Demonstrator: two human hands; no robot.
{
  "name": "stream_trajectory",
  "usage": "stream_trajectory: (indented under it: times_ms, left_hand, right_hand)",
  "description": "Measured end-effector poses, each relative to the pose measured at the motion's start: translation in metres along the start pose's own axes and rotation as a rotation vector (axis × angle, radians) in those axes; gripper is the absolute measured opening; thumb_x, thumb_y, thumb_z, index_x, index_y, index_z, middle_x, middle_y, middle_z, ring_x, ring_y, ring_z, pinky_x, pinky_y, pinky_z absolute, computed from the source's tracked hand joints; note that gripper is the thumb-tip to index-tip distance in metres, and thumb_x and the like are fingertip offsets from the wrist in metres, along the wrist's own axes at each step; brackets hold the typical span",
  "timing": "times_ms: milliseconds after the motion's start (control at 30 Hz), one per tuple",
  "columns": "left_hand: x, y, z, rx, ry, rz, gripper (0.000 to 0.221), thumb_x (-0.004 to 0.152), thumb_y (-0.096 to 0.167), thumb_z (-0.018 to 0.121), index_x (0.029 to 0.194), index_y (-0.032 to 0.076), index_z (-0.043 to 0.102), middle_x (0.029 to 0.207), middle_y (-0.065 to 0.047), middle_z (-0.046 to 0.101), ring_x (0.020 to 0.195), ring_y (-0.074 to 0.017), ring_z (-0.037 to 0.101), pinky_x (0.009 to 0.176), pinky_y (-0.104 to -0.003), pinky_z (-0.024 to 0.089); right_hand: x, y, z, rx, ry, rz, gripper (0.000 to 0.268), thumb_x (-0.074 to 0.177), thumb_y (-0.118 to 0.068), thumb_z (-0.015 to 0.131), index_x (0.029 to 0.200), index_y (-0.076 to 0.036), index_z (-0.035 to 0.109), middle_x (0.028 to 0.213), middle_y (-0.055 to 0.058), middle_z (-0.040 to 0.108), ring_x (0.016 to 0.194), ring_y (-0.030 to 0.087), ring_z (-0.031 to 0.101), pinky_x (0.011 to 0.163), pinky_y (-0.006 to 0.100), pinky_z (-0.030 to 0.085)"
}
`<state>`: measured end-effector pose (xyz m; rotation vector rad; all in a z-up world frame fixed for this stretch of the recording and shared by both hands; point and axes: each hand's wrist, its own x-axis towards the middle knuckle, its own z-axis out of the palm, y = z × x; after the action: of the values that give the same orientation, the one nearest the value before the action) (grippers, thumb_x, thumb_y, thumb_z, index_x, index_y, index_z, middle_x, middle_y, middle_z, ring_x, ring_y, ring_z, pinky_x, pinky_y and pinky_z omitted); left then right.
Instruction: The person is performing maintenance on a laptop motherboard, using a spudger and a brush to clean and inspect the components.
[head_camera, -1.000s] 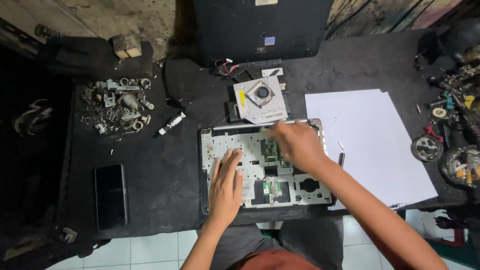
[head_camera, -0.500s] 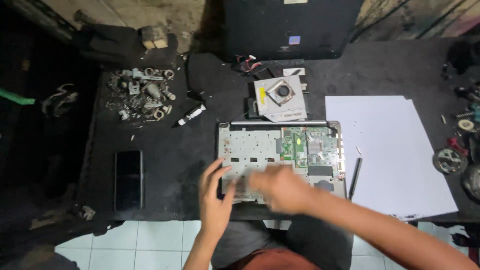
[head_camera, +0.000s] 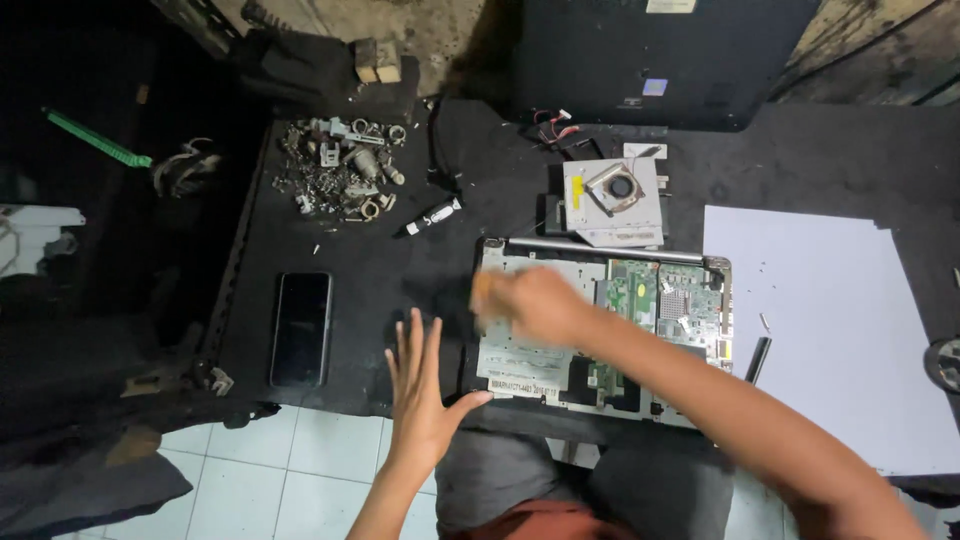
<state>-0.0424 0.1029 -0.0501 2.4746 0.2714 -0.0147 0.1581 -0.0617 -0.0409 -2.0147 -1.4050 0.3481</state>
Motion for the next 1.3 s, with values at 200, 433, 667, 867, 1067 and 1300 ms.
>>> stream_trajectory:
  times_ms: [200, 433, 667, 867, 1067, 1300]
  left_hand:
    - [0.007, 0.011, -0.014, 0.143, -0.248, 0.277, 0.091, 0.099, 0.026, 0.072, 0.167, 0.02, 0.012, 0.174, -0.008, -0.007, 0.159, -0.0395, -0.011, 0.125, -0.063, 0.002]
    - [0.011, 0.01, -0.015, 0.383, -0.26, 0.405, 0.095, 0.1, 0.037, 0.067, 0.166, 0.009, 0.005, 0.174, -0.008, 0.005, 0.158, -0.0376, 0.0, 0.124, -0.061, 0.004]
    - [0.013, 0.007, -0.013, 0.439, -0.189, 0.425, 0.094, 0.095, 0.044, 0.07, 0.165, 0.009, 0.017, 0.173, -0.007, 0.015, 0.157, -0.0384, 0.005, 0.123, -0.062, 0.007]
    - [0.016, 0.011, -0.015, 0.392, -0.213, 0.415, 0.09, 0.095, 0.041, 0.071, 0.163, 0.009, 0.022, 0.172, -0.006, 0.016, 0.157, -0.0397, 0.006, 0.122, -0.064, 0.007]
    - [0.015, 0.015, -0.016, 0.409, -0.206, 0.408, 0.091, 0.095, 0.041, 0.071, 0.164, 0.009, 0.021, 0.172, -0.007, 0.017, 0.157, -0.0388, 0.007, 0.123, -0.063, 0.007]
    - [0.028, 0.002, -0.053, -0.019, -0.051, 0.231, 0.046, 0.098, 0.034, 0.065, 0.137, 0.01, 0.061, 0.169, -0.013, 0.03, 0.154, -0.0481, 0.025, 0.123, -0.059, 0.018]
  right_hand:
    - [0.024, 0.007, -0.011, -0.306, 0.289, 0.013, 0.018, 0.091, -0.002, 0.064, 0.098, -0.014, 0.052, 0.083, 0.003, 0.072, 0.052, 0.013, 0.06, 0.036, 0.029, 0.046]
    - [-0.039, 0.019, -0.043, -0.507, 0.264, -0.003, 0.029, 0.079, 0.005, 0.062, 0.099, -0.015, 0.055, 0.097, -0.001, 0.076, 0.057, 0.013, 0.065, 0.053, 0.032, 0.053]
    - [-0.072, 0.031, -0.052, -0.507, 0.161, 0.247, 0.042, 0.069, 0.009, 0.057, 0.099, -0.02, 0.06, 0.077, -0.003, 0.073, 0.046, 0.005, 0.047, 0.033, 0.021, 0.036]
    - [-0.024, 0.019, -0.028, -0.453, 0.239, 0.049, 0.044, 0.07, 0.019, 0.049, 0.103, -0.009, 0.057, 0.081, 0.008, 0.062, 0.047, 0.016, 0.046, 0.037, 0.03, 0.04]
    - [0.017, 0.011, -0.023, -0.414, 0.247, -0.044, 0.032, 0.075, 0.011, 0.055, 0.102, -0.006, 0.052, 0.078, 0.007, 0.059, 0.053, 0.023, 0.054, 0.048, 0.036, 0.047]
    - [0.013, -0.03, 0.022, -0.234, 0.272, -0.221, 0.034, 0.084, 0.005, 0.055, 0.112, -0.013, 0.057, 0.103, 0.006, 0.069, 0.064, 0.024, 0.064, 0.074, 0.039, 0.052]
